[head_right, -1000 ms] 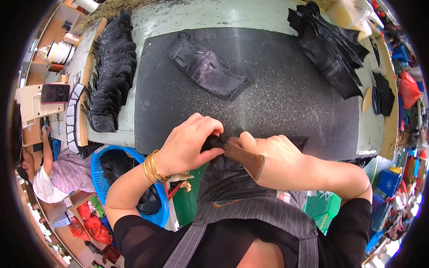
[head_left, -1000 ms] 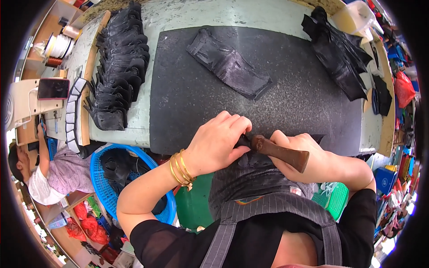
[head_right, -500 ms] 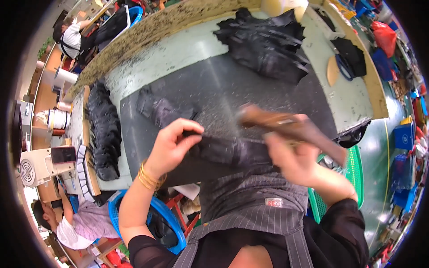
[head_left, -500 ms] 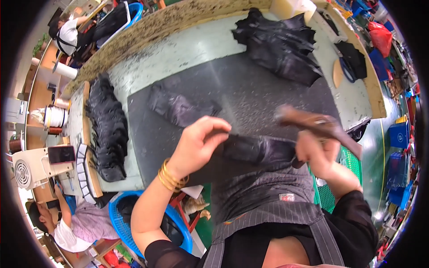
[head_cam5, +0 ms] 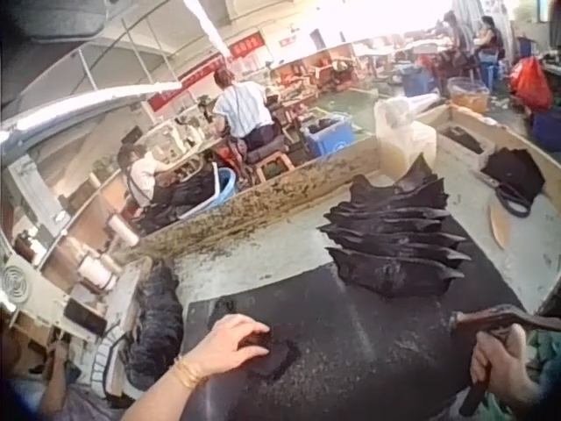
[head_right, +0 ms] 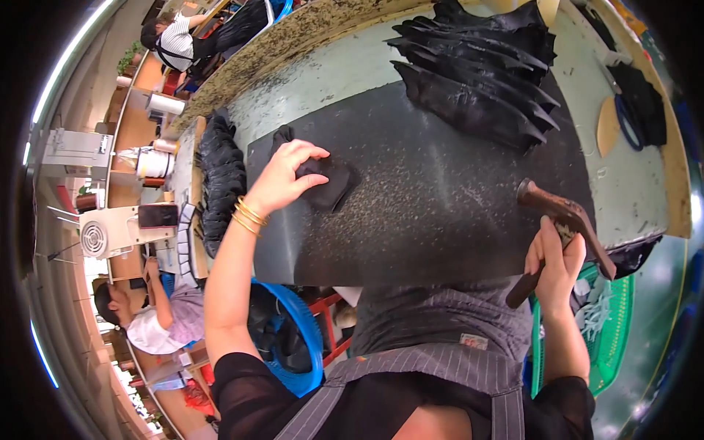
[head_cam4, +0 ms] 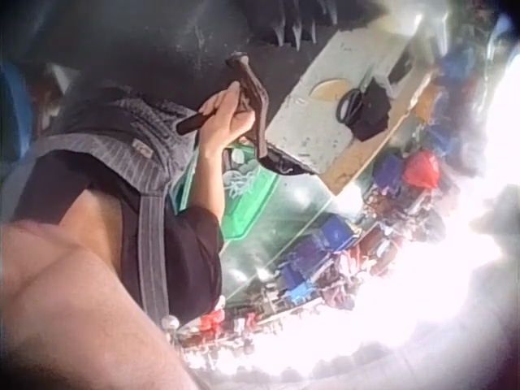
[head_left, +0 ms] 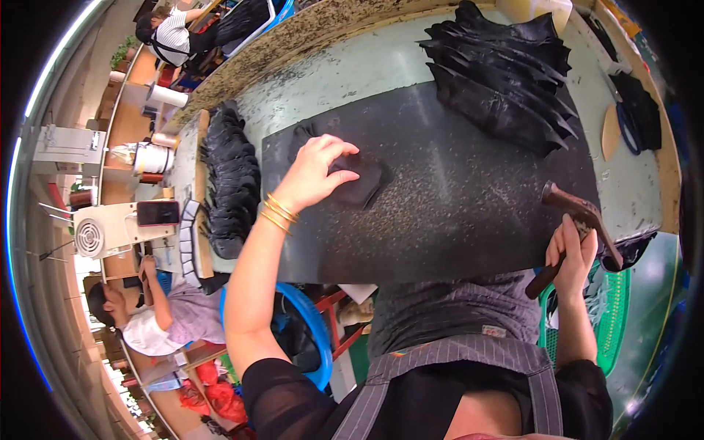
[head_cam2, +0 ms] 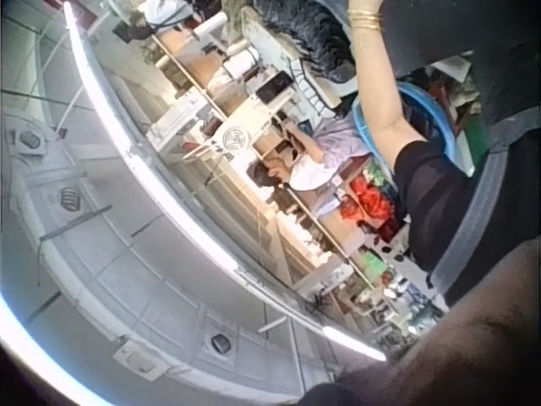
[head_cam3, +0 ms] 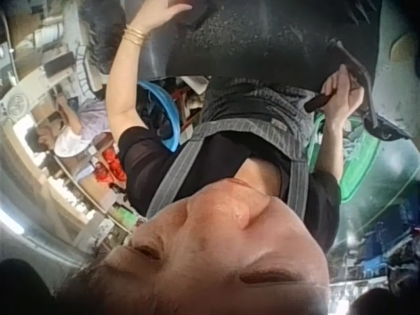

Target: The recorder is assembling leather shoe uppers by hammering seams and manually applying adhesive reinforcing strips at a factory workbench.

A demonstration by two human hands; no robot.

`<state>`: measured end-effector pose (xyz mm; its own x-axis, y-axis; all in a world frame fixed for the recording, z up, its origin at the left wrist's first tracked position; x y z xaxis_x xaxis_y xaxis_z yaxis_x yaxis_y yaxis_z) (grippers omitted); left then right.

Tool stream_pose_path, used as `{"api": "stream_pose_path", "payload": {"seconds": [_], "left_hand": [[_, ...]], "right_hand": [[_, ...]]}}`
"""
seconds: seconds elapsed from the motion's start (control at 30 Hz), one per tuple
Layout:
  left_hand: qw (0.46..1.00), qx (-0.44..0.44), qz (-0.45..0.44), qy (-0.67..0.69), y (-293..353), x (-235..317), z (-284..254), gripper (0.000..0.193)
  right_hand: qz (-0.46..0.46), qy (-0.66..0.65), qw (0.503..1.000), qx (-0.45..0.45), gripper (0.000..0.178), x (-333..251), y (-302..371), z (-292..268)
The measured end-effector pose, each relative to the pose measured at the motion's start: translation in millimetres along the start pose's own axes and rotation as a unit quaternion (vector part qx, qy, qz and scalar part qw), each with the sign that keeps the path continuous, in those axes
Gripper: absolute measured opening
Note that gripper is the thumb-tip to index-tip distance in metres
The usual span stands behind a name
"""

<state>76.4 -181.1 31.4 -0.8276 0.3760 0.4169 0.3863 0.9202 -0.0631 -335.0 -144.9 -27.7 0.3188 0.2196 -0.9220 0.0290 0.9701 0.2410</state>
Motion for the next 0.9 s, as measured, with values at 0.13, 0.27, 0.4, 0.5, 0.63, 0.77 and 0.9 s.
{"api": "stream_pose_path", "payload": {"seconds": [0.13,0.27,0.4,0.5,0.63,0.77,0.9], "left_hand": [[0.991,0.076,-0.062,-0.090,37.3,25.4,-16.6,0.014],[0.990,0.028,-0.137,0.026,58.0,93.8,-31.2,0.020],[0.979,-0.036,-0.119,0.160,59.5,124.1,-5.7,0.020],[0.980,-0.029,-0.062,0.189,46.9,126.9,31.5,0.020],[0.964,-0.051,-0.030,0.261,30.0,143.0,66.7,0.020],[0.908,0.018,-0.058,0.414,25.6,131.5,72.5,0.034],[0.930,0.014,0.110,0.351,19.1,143.4,73.2,0.028]], "right_hand": [[-0.019,0.051,0.998,-0.040,0.008,2.4,-4.3,-4.2],[0.017,0.168,0.977,-0.127,0.016,-5.4,7.3,24.8],[0.045,0.199,0.934,-0.294,0.039,-12.4,23.7,106.2],[0.072,0.191,0.917,-0.344,0.055,3.7,18.2,149.8],[0.024,0.239,0.906,-0.348,0.040,8.8,11.8,159.7],[0.131,0.203,0.931,-0.275,0.028,21.1,5.8,137.6],[0.090,0.262,0.936,-0.217,0.020,25.9,2.6,124.5]]}}
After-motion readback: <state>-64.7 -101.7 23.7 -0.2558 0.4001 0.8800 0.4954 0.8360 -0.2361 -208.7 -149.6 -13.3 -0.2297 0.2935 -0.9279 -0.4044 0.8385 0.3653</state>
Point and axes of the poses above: each hand's wrist, its own y-axis away from the middle knuckle, its own z-axis out of the palm, x = y × z, the point moved 10 cm from there along -y, towards the middle knuckle, and after that the axes turned 6 degrees about z, right-handed, at the moved point
